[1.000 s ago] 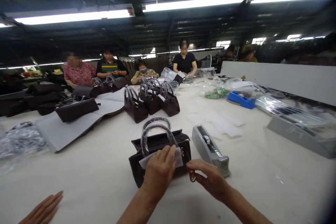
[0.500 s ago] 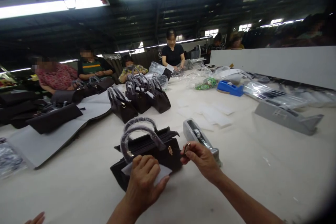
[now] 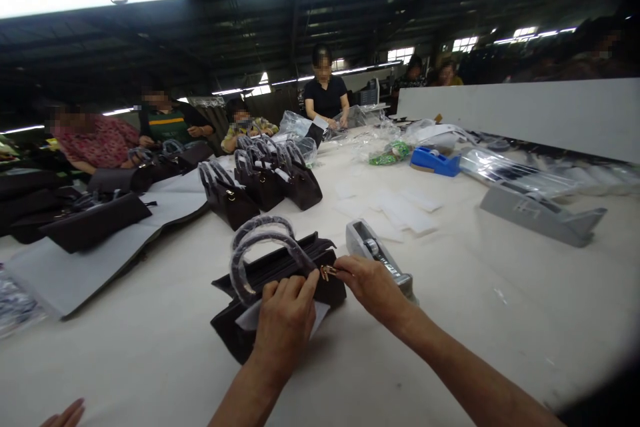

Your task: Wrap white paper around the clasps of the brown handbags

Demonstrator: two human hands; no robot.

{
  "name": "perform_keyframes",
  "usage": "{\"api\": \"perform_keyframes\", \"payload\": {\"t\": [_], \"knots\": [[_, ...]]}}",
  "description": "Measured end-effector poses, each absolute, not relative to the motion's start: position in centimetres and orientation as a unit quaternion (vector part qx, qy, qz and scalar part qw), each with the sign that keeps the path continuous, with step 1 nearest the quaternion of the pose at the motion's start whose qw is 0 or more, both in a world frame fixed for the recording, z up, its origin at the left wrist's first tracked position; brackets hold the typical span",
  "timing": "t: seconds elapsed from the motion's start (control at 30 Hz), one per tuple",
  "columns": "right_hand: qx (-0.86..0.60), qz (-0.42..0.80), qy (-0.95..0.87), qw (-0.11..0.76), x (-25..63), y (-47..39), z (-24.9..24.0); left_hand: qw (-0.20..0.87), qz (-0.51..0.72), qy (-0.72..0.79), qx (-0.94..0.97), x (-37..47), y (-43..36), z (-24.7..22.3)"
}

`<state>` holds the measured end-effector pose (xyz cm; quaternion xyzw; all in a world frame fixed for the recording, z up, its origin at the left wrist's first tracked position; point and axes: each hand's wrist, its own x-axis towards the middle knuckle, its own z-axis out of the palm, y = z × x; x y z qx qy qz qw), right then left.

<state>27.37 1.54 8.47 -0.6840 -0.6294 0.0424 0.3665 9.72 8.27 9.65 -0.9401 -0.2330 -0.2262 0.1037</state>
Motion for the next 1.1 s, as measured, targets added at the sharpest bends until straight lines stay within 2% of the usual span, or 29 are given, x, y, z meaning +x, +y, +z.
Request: {"api": "perform_keyframes", "payload": {"t": [0.23,0.43,0.7,0.87,1.1], "knots": [[-0.643,0.062,-0.708,0.285,28.7,2.6,10.0,0.101,-0.167,-0.276,-0.941,10.9,7.8,10.6],[-0.601,0.04,-0.742,0.295,29.0,3.7,10.1,0.13,-0.191,-0.296,-0.927,11.7,7.9,10.7],[-0.578,0.046,-0.733,0.356,28.9,4.1,8.8,0.197,-0.212,-0.325,-0.9,12.9,7.8,9.2],[-0.556,0.079,-0.701,0.44,28.5,4.2,7.9,0.243,-0.264,-0.291,-0.887,13.2,8.1,8.3],[-0.533,0.139,-0.638,0.539,29.4,2.9,6.8,0.225,-0.316,-0.249,-0.888,12.5,8.5,8.0]]}}
